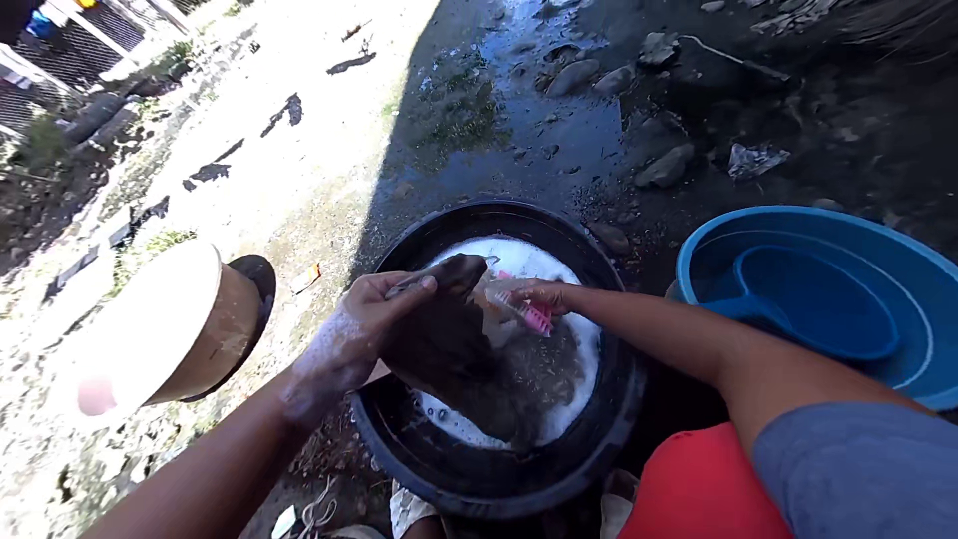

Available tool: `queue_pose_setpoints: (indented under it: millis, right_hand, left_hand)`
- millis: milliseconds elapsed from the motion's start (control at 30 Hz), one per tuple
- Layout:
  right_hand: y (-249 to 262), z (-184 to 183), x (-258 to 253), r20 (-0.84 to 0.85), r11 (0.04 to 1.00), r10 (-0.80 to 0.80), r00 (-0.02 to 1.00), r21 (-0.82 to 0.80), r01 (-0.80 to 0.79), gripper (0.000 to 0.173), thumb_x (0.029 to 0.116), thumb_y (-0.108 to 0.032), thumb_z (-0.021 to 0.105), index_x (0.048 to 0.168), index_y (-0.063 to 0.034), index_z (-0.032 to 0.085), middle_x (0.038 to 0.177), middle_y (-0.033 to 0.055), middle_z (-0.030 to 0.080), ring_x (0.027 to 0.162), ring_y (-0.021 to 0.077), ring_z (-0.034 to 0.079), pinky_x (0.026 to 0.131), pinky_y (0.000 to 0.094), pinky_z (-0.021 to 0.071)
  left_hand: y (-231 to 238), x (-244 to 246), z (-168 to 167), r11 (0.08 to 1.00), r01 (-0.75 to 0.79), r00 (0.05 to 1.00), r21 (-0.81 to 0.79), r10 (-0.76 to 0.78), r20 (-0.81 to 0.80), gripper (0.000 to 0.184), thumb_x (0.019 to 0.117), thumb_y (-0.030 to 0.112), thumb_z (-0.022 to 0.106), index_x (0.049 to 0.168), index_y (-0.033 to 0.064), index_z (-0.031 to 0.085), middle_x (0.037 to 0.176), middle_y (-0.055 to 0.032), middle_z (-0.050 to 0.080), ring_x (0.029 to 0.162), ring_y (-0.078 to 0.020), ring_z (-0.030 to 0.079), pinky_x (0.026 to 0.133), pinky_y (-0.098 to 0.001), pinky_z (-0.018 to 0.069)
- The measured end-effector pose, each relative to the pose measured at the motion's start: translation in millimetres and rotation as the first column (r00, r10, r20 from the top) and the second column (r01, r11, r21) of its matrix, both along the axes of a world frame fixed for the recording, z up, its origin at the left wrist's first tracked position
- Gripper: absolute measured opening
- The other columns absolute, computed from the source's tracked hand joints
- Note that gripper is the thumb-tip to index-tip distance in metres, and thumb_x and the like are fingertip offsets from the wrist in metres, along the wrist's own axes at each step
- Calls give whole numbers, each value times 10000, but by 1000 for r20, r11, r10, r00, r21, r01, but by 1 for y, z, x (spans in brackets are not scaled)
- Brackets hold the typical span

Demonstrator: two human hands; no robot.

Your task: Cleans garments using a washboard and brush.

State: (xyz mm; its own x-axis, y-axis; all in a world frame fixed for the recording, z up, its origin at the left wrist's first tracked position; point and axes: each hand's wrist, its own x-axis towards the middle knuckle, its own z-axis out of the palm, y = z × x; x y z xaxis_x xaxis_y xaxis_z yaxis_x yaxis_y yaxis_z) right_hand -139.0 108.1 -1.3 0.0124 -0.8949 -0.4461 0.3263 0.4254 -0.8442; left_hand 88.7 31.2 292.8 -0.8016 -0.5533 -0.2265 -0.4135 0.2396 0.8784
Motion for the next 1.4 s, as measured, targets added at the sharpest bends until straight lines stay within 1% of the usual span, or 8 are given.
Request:
queue_pose_setpoints:
  millis: [200, 300, 367, 467, 633, 1000, 1167, 1400]
  right_hand:
    - [19, -1, 70, -230, 900, 434, 871, 53, -434, 361, 1047, -84, 508, 1390, 23, 468, 1026, 126, 583, 805, 128, 542, 741, 320, 476]
    - [31, -9, 75, -165, 828, 560, 812, 93, -553, 389, 1102, -114, 425, 1463, 32, 430, 1289, 207, 583, 1099, 203, 588, 990, 408, 471]
    - [34, -10, 66, -134, 859, 512, 849, 47, -510, 308, 1070, -123, 457, 1349, 2, 496, 1072, 92, 620, 913, 115, 606, 838, 343, 519]
    - [31, 13, 39, 97, 957, 258, 961, -163, -240, 362, 898, -312, 640, 1194, -124, 551, 911, -74, 704, 799, 24, 685, 729, 248, 589]
    - [12, 69, 27, 368, 887, 171, 914, -462, 21, 490, 761, -543, 833, 1137, -270, 678, 1039, -74, 774, 870, 70, 749, 737, 265, 632]
    - [28, 94, 54, -49, 924, 316, 947, -211, -319, 431, 759, -316, 745, 1133, -169, 589, 904, -153, 709, 793, -46, 668, 727, 191, 570]
    - [24, 109, -4, -140, 988, -114, 984, -118, 98, 465, 794, -338, 721, 1183, -153, 546, 893, -98, 729, 782, 26, 707, 720, 240, 610]
    - [-11, 27, 101, -328, 997, -24, 944, 61, 47, 452, 878, -47, 672, 1285, 59, 509, 1098, 127, 621, 918, 147, 617, 823, 339, 537]
  left_hand:
    - [3, 38, 68, 991, -26, 969, -132, -8, -246, 289, 1057, 247, 544, 873, 209, 763, 748, 58, 724, 641, -8, 674, 582, -178, 576]
    - [9, 48, 82, 989, 7, 946, -149, -54, -318, 333, 1058, 204, 510, 837, 223, 759, 727, 78, 720, 644, 13, 675, 593, -165, 580]
    - [3, 56, 77, 980, 33, 946, -197, -94, -311, 300, 1056, 224, 543, 849, 205, 760, 732, 68, 715, 641, -2, 673, 595, -171, 579]
    - [-5, 57, 51, 986, 67, 962, -152, -105, -253, 188, 972, 116, 623, 882, 151, 784, 759, 61, 735, 668, -6, 679, 623, -181, 586]
    - [-25, 61, -18, 964, 265, 964, -34, -264, 17, 121, 992, 92, 581, 983, 72, 700, 863, 129, 669, 755, 99, 601, 683, -109, 498]
    - [-90, 110, -46, 700, 690, 724, 184, -668, -174, 104, 1029, 87, 543, 1067, 99, 639, 948, 153, 629, 843, 113, 571, 750, -98, 480]
    - [-150, 101, -120, 865, 331, 929, 378, -370, 33, 100, 1059, 83, 482, 1064, 114, 576, 777, 115, 597, 646, 26, 569, 629, -166, 507]
    - [-185, 68, -201, 925, 297, 906, 238, -352, 236, 270, 1088, 202, 500, 1193, -29, 592, 971, -73, 610, 822, -85, 567, 772, -283, 491]
